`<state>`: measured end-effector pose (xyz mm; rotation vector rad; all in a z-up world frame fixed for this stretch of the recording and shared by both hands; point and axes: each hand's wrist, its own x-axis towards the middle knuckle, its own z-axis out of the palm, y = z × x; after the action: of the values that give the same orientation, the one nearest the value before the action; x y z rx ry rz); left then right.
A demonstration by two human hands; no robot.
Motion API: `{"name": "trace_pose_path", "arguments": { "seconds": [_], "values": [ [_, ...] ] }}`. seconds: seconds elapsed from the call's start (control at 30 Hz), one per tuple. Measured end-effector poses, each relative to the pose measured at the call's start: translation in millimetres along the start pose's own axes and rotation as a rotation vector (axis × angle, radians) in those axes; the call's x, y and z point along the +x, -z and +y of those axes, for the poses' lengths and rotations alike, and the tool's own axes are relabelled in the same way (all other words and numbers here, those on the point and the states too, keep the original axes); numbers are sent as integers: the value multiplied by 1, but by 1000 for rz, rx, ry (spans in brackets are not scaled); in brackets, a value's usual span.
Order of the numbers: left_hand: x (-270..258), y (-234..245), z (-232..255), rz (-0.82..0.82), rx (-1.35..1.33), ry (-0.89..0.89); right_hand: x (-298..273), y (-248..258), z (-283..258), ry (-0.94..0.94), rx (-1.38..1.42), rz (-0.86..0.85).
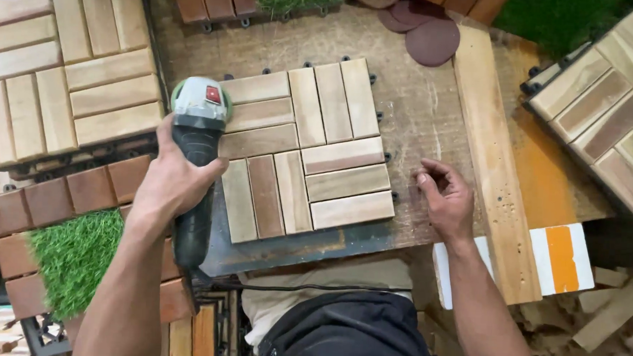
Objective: The person uses an orbital sander to smooth the surface of a square wooden tile composed of smaller blocks. They move the sander across the tile, pause to feel the surface with their hand, and then continue sanding. The person also lifts and repositions the tile on the workbench during the process.
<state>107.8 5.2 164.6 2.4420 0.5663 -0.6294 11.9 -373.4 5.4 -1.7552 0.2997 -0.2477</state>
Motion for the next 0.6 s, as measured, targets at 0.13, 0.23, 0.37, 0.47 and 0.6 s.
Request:
{"name": "trace_pose_path", "arguments": {
  "seconds": [0.13, 0.23, 0.37, 0.47, 0.6],
  "values": [
    [-2, 1, -21, 0, -4, 51, -5, -7, -8, 21, 15, 35],
    [-14, -3, -19, -20, -58, 34, -7, -7, -2, 68, -40, 50],
    [-23, -17, -4, -42, -64, 0, -8, -8, 1, 114, -41, 46],
    [-24, -28, 13, -110, -68, -33, -10, -9, 0, 127, -57, 43],
    [-20, -44, 35, -176, -40, -106, -11, -9, 2, 143, -76, 68]
  ]
}}
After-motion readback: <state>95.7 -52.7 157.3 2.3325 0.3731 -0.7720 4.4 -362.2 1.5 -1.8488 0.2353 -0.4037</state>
